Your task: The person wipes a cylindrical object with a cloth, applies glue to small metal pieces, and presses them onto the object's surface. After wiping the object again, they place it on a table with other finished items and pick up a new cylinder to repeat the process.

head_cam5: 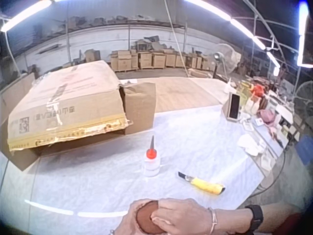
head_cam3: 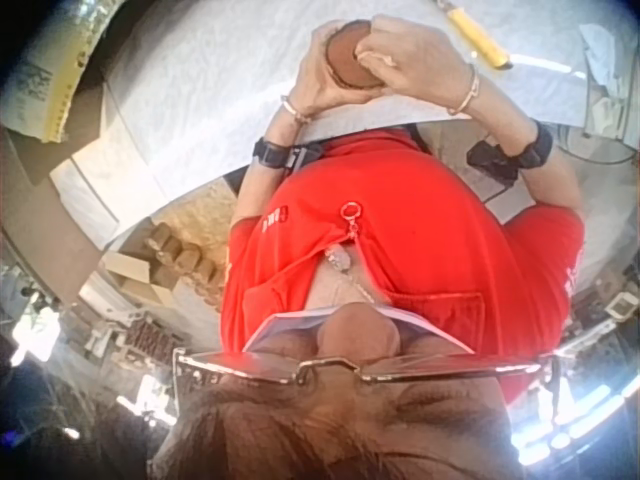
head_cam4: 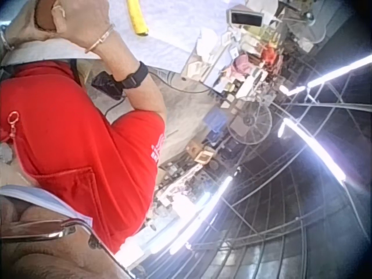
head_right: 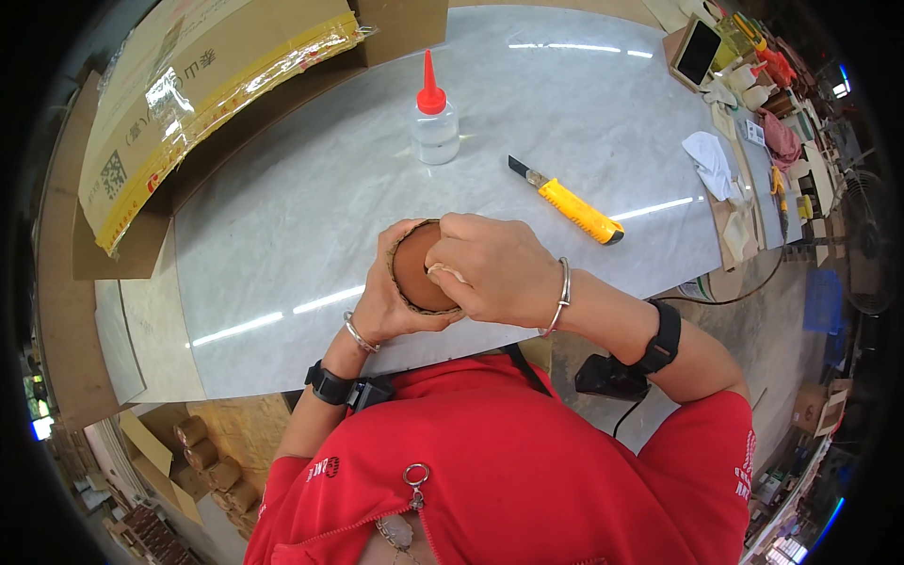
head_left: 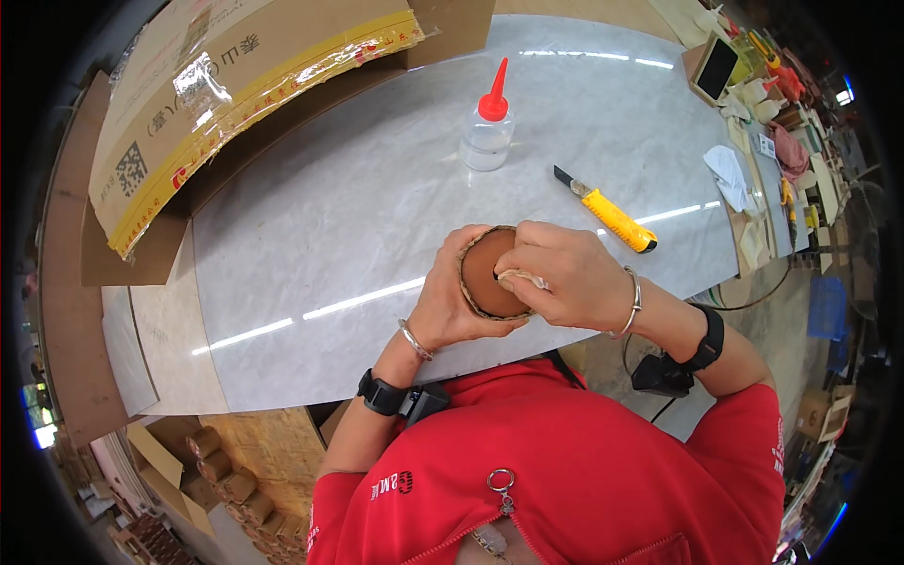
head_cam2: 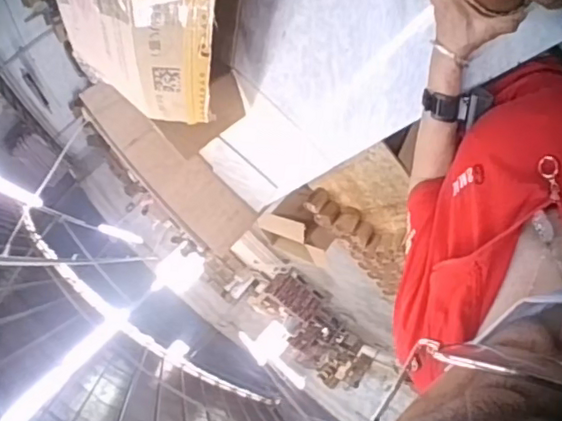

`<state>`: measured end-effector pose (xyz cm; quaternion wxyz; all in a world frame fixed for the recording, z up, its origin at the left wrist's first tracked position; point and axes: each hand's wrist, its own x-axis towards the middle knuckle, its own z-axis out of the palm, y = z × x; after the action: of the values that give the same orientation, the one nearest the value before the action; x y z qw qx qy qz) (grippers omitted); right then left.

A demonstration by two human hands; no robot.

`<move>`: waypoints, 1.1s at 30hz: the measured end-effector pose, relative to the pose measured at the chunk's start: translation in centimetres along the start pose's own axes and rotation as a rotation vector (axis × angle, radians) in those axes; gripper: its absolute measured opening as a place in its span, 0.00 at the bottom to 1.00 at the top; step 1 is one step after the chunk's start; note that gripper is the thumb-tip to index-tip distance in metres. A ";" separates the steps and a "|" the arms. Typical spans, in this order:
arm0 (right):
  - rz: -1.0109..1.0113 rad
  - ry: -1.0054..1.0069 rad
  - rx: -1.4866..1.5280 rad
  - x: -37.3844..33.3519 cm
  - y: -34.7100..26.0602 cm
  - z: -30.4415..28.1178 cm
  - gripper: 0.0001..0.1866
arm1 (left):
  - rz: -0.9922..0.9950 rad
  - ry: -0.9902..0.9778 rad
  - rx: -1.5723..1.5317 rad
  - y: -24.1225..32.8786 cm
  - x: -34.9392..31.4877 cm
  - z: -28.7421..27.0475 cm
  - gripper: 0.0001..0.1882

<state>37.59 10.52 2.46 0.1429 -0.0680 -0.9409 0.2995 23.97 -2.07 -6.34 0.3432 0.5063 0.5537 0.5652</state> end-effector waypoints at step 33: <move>-0.271 0.172 -0.090 1.3 -0.6 -0.2 0.07 | -0.040 -0.016 -0.035 -0.5 -0.1 -0.1 0.55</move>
<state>36.41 10.40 3.30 0.2587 0.0279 -0.9382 0.2282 23.83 -2.13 -6.78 0.3676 0.4936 0.5508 0.5638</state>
